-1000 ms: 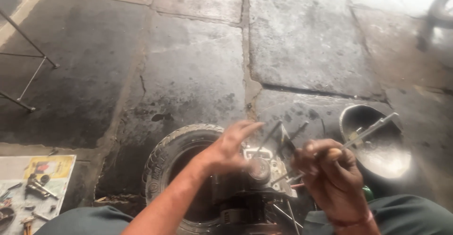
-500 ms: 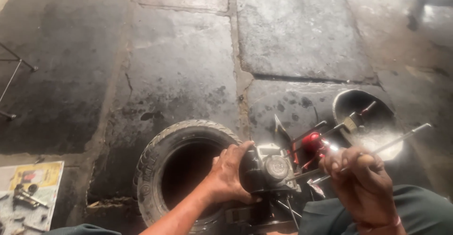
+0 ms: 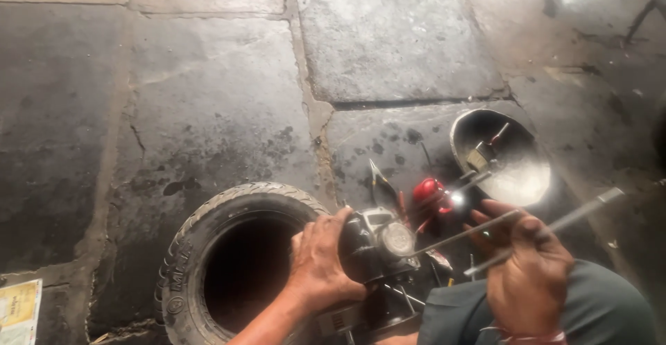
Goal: Perform maintenance or repair on a disassembled motorcycle engine block.
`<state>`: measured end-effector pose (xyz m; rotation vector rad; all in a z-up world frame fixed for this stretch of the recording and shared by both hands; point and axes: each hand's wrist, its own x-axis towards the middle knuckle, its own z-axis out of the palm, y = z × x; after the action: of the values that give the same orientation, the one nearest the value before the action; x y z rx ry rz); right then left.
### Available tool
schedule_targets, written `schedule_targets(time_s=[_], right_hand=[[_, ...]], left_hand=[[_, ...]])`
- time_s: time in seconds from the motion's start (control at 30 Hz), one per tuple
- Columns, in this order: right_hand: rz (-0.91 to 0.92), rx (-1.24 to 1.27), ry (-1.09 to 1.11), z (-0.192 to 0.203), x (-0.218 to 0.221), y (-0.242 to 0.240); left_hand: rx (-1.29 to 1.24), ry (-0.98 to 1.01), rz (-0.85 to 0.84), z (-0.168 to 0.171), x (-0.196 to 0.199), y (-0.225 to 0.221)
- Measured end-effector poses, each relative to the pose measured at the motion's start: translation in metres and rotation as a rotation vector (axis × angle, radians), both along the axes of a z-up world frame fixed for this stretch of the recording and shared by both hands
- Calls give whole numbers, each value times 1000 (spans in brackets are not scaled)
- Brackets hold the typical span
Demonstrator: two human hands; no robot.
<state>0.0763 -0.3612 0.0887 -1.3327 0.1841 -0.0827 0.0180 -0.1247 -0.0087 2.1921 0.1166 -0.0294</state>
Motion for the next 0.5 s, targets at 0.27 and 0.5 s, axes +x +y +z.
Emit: schedule_targets(time_s=[0.27, 0.5], right_hand=[[433, -1133, -486, -182, -61, -98], [992, -1345, -213, -252, -37, -148]], left_hand=[[-11, -4, 9, 2, -1, 0], [-1, -85, 15, -3, -5, 2]])
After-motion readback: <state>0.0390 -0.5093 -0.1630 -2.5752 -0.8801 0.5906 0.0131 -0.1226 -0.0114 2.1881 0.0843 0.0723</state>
